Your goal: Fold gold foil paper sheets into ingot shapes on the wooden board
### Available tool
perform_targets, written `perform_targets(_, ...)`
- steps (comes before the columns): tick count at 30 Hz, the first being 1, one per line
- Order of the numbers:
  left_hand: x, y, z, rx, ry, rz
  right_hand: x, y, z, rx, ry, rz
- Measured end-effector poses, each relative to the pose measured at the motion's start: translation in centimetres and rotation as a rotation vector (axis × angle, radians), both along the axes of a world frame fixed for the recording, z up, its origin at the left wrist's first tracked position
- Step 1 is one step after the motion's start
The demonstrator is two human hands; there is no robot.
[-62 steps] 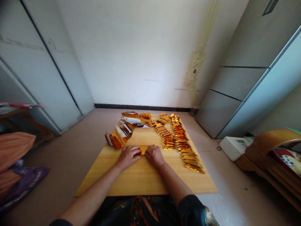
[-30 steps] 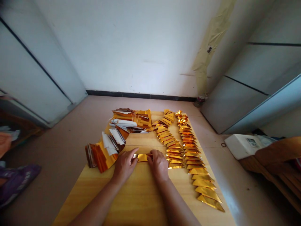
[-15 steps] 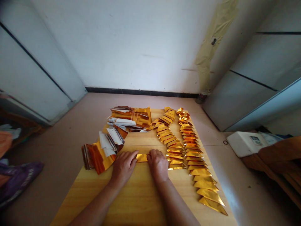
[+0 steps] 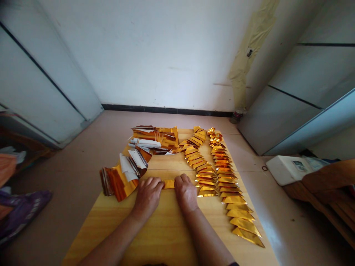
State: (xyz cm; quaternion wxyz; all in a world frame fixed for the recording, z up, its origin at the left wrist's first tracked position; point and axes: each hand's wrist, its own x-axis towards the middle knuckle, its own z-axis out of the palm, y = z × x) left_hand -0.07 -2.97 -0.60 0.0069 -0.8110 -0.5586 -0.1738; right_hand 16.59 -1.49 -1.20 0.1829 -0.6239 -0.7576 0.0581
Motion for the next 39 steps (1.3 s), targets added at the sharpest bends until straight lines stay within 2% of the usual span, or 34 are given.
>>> perform_targets(5,-0.8,-1.0,0.3,-0.025,0.014,-0.055,0.3,0.0,0.2,-0.016,-0.003,0.0)
perform_targets(7,-1.2,-1.5,0.4,-0.014,0.007,-0.078,0.3,-0.1,0.5,0.004,-0.025,0.042)
perform_targets(14,-1.8,-2.2,0.6,0.006,0.025,-0.098,0.3,-0.4,1.6,0.153,-0.149,0.528)
perform_targets(20,-1.6,-2.1,0.2,0.003,0.011,-0.098,0.9,-0.1,1.8,0.193,-0.214,0.655)
perform_targets(28,-1.5,-2.3,0.4,0.019,0.008,-0.066,1.0,-1.0,2.0,0.139,-0.255,0.64)
perform_targets(39,-2.1,-2.3,0.1,0.052,-0.015,-0.072,3.4,-3.1,1.5,0.124,-0.247,0.451)
